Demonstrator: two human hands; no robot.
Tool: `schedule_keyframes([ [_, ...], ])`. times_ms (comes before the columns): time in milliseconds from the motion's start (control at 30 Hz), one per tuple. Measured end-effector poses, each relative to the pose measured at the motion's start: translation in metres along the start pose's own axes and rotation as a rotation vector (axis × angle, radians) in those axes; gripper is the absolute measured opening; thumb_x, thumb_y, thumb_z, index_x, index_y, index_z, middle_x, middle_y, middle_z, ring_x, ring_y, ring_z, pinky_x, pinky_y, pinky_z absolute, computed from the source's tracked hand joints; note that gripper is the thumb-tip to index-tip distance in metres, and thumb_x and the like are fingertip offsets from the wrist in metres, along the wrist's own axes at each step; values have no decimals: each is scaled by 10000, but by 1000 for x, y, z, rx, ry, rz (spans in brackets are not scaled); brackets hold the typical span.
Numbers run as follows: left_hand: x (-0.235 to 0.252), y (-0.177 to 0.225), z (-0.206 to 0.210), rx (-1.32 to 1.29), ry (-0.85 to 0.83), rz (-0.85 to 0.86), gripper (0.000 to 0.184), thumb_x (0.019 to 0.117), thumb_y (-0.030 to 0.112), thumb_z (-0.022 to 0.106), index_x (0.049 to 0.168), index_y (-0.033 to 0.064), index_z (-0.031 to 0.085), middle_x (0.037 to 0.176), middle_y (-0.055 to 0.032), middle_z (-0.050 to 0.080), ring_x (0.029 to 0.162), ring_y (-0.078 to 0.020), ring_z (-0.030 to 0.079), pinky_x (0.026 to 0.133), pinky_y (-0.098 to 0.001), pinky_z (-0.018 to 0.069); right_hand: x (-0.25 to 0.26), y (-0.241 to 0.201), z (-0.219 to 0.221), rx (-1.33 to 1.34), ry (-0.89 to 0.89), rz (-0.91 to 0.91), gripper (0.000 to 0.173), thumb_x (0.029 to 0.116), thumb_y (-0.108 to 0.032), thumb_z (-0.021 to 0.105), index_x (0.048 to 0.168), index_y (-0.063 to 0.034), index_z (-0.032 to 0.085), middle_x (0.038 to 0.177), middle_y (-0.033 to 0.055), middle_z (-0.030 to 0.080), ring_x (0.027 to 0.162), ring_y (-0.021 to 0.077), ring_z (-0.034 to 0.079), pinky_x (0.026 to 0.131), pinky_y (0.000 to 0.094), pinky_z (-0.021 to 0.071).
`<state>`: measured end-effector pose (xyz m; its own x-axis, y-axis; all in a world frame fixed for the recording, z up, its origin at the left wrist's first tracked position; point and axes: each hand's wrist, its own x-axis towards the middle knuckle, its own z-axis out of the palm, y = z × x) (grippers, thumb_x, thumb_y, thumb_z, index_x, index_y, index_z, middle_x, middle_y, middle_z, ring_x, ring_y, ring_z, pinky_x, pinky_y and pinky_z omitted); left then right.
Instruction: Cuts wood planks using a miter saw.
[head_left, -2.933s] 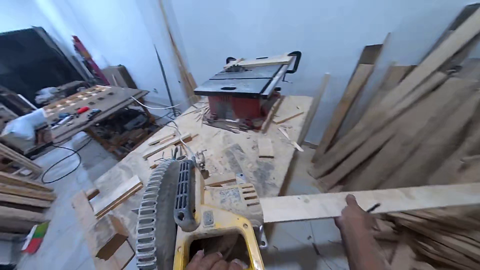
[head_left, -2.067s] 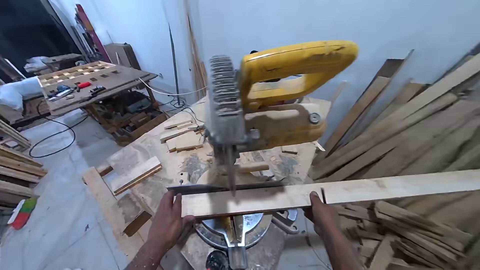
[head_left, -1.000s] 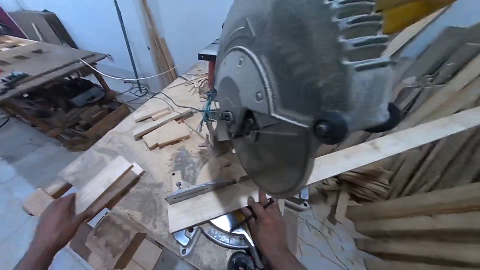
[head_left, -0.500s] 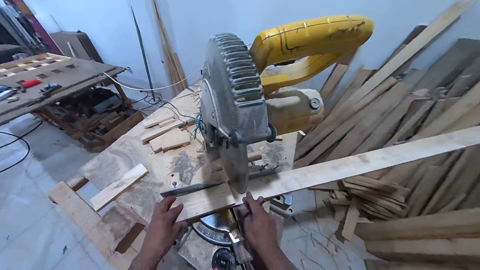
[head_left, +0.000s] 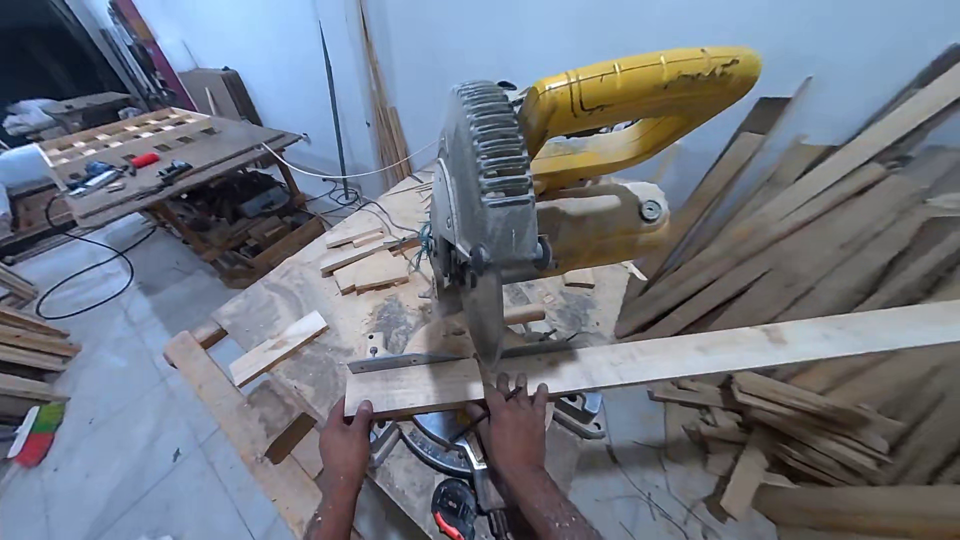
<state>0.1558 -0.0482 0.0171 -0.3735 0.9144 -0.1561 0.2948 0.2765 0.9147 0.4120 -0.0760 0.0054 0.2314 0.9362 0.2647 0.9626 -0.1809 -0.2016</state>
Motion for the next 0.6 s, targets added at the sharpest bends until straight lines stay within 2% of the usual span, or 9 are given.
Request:
schedule_keyframes([
  [100,1,2,6,-31,26,-37,395,957,272,727,1293,72,665,1064,-91,746,948,-192,729,875,-444,602,1,10,9,137,29,-7,563,943,-620,575,1219,-162,752,1447,97,620,1426,396,479,1217,571,311],
  [233,2,2,13,-171,73,-65,416,940,178,749,1303,20,621,1072,-126,731,920,-209,729,839,-431,614,0,10,12,123,91,-14,539,937,-616,587,1178,-170,771,1411,95,649,1391,389,524,1192,559,360],
  [300,2,1,16,-232,74,-71,422,961,150,717,1340,8,596,1106,-142,720,949,-212,723,856,-421,608,1,12,13,119,102,-25,539,939,-623,580,1178,-180,773,1403,93,655,1383,383,533,1186,560,365],
  [433,0,3,19,-262,87,-77,356,999,123,658,1332,7,613,1102,-145,727,954,-208,727,856,-407,610,1,15,17,109,139,-56,515,945,-619,571,1155,-198,781,1383,60,672,1362,358,560,1179,584,363],
  [600,0,6,17,-130,111,-55,371,946,177,742,1277,31,660,1066,-118,739,932,-202,726,847,-427,604,3,10,12,131,83,-20,556,930,-605,602,1219,-153,747,1424,74,641,1387,373,529,1203,561,336],
])
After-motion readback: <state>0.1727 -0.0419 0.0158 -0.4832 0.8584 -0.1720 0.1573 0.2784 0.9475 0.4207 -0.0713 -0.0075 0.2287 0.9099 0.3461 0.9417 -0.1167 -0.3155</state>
